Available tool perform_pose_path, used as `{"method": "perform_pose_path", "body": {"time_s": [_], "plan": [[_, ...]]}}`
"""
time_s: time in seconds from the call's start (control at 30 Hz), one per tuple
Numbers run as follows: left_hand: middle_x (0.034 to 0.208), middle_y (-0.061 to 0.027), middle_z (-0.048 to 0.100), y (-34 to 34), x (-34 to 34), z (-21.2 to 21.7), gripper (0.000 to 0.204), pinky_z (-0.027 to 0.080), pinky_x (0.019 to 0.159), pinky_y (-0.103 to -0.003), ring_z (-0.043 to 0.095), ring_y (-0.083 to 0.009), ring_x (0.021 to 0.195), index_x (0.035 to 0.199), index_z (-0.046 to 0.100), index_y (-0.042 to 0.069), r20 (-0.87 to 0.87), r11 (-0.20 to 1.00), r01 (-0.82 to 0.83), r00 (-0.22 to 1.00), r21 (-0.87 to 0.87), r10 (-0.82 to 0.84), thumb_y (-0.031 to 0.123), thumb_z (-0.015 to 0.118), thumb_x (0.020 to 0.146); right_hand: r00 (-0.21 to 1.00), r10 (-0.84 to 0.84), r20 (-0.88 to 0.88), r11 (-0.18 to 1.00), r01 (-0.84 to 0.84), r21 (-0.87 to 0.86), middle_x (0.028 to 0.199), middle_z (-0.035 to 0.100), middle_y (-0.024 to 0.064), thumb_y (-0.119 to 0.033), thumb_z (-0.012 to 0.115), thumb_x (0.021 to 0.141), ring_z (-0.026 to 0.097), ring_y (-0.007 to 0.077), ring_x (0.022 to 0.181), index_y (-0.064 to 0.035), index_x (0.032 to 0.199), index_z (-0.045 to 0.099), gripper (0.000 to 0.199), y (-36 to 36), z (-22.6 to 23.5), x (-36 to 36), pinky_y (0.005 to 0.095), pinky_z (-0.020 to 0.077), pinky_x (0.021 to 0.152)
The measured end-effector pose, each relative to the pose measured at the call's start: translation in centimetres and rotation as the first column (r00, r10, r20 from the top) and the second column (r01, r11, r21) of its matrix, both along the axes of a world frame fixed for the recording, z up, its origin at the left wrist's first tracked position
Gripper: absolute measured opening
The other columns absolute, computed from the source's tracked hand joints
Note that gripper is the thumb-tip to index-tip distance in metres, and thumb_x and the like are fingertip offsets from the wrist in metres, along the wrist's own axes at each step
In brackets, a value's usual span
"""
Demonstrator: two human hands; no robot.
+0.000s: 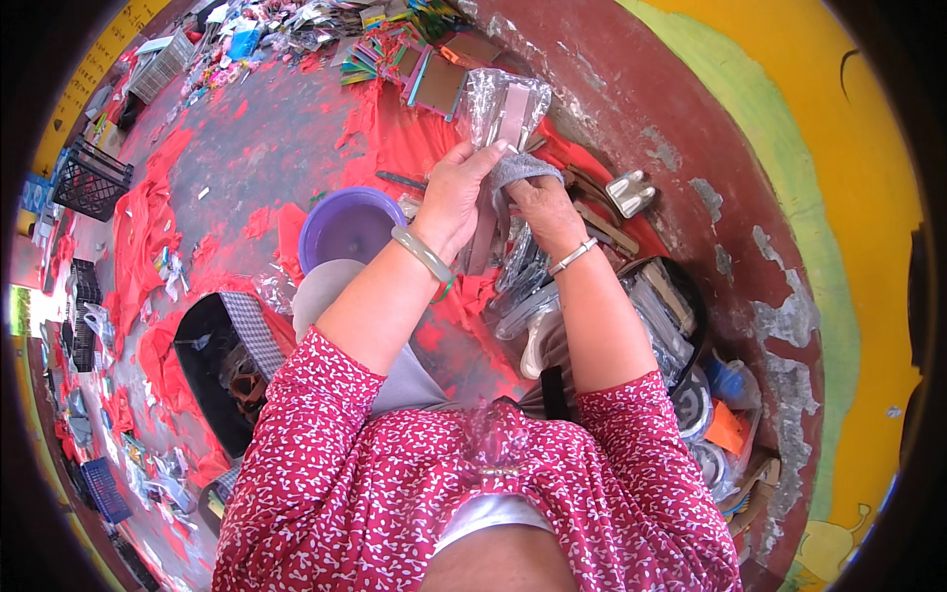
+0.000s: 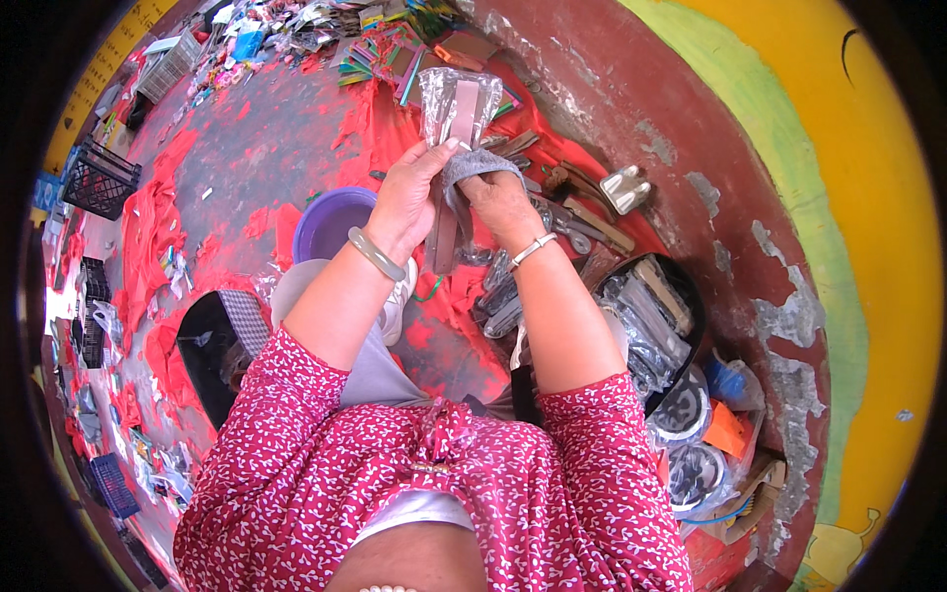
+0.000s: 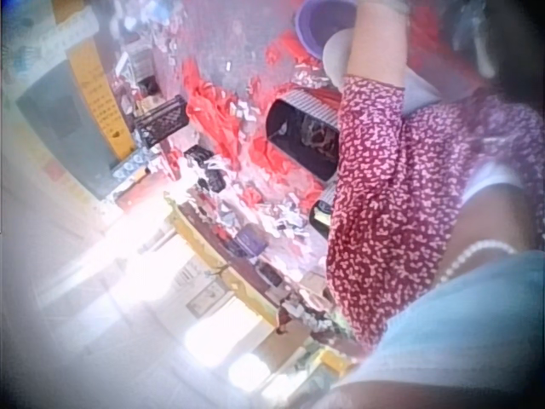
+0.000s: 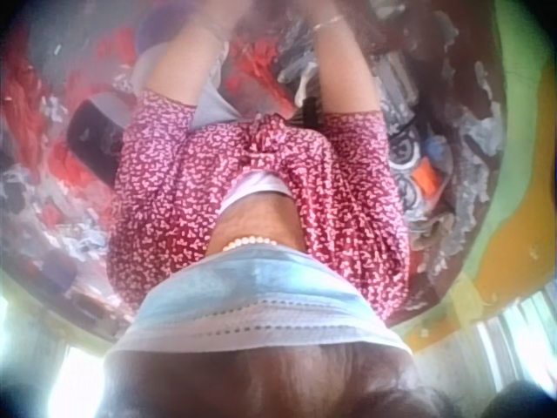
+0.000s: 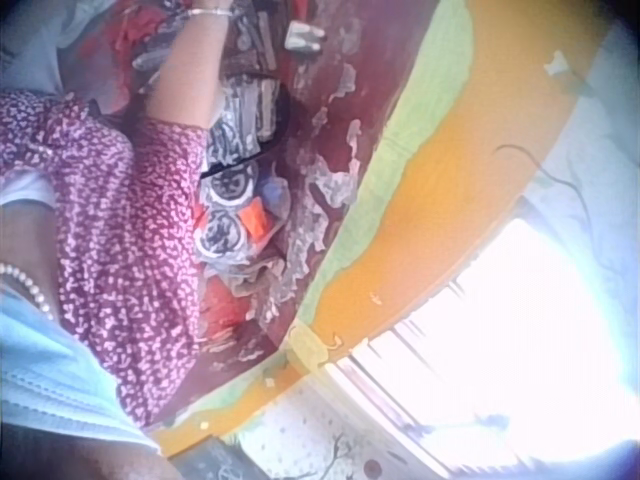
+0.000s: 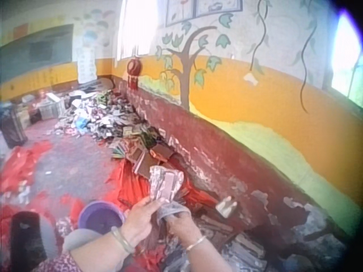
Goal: The person cleans several long, silver-colored metal components by hand with a gray cloth, then places them into plastic sleeves.
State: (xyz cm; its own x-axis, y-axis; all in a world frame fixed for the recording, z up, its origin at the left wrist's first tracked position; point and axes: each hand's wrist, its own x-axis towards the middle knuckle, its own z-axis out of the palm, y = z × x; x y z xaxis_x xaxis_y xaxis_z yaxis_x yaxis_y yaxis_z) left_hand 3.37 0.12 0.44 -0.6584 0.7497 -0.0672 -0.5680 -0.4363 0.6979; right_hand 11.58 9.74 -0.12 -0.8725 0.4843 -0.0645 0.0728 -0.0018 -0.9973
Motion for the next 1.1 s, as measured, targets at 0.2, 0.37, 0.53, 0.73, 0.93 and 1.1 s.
{"method": "perform_pose_path", "body": {"time_s": [0.2,0.37,0.53,0.73,0.93,1.1], "plan": [[0.090,-0.0068,0.061,-0.4,-1.6,0.7,0.028,0.048,0.071,-0.030,0.059,-0.0156,0.079,0.097,0.057,0.002,-0.044,0.980,0.178,0.982,-0.090,-0.182,0.026,0.061,0.082,1.000,-0.019,0.013,0.985,0.021,-0.170,0.092,0.059,0.0039,-0.023,0.054,0.084,0.054,0.0116,0.080,-0.0006,0.107,0.055,0.032,-0.4,0.4,0.0,0.0245,0.0444,0.067],[0.087,-0.0064,0.061,0.0,-2.7,-0.2,0.027,0.048,0.070,-0.032,0.059,-0.0167,0.077,0.099,0.057,0.002,0.037,0.989,0.131,0.991,-0.068,-0.129,0.021,0.062,0.081,0.999,-0.045,-0.007,0.933,0.040,-0.357,0.091,0.060,0.0092,-0.015,0.056,0.085,0.059,0.0137,0.077,0.0042,0.107,0.051,0.030,-1.3,0.3,-0.2,0.0283,0.0494,0.068],[0.096,-0.0171,0.060,0.0,-3.7,-0.2,0.030,0.050,0.074,-0.036,0.061,-0.0243,0.083,0.109,0.050,-0.003,0.021,1.000,0.017,1.000,-0.024,-0.016,0.017,0.051,0.087,0.995,0.094,0.026,0.919,-0.077,-0.386,0.090,0.061,0.0083,-0.011,0.056,0.083,0.060,0.0143,0.074,0.0033,0.104,0.054,0.026,-1.3,0.4,0.0,0.0268,0.0494,0.066],[0.091,-0.0210,0.060,-2.2,-8.5,0.7,0.029,0.050,0.071,-0.039,0.060,-0.0296,0.079,0.108,0.047,-0.006,0.113,0.968,-0.242,0.966,0.065,0.233,0.016,0.048,0.088,0.946,0.321,0.039,0.906,-0.295,-0.303,0.082,0.061,0.0065,-0.008,0.057,0.079,0.058,0.0127,0.067,0.0024,0.097,0.059,0.021,-2.2,-0.1,0.5,0.0248,0.0474,0.060],[0.091,-0.0185,0.057,-5.5,-10.9,2.5,0.025,0.048,0.073,-0.041,0.057,-0.0291,0.080,0.104,0.045,-0.004,0.156,0.844,-0.530,0.843,0.081,0.514,0.017,0.043,0.091,0.836,0.498,0.232,0.867,-0.472,-0.160,0.067,0.057,0.0040,-0.007,0.053,0.079,0.053,0.0135,0.047,0.0014,0.090,0.059,0.015,-1.3,0.2,1.5,0.0252,0.0426,0.041],[0.101,-0.0191,0.052,-10.4,-15.4,1.9,0.026,0.048,0.081,-0.046,0.055,-0.0320,0.091,0.111,0.041,-0.003,0.256,0.623,-0.777,0.623,0.092,0.739,0.015,0.038,0.093,0.644,0.431,0.633,0.561,-0.740,0.371,0.069,0.060,0.0100,-0.016,0.061,0.072,0.054,0.0160,0.064,-0.0012,0.088,0.060,0.022,-0.3,-2.1,2.8,0.0325,0.0449,0.061]]}}
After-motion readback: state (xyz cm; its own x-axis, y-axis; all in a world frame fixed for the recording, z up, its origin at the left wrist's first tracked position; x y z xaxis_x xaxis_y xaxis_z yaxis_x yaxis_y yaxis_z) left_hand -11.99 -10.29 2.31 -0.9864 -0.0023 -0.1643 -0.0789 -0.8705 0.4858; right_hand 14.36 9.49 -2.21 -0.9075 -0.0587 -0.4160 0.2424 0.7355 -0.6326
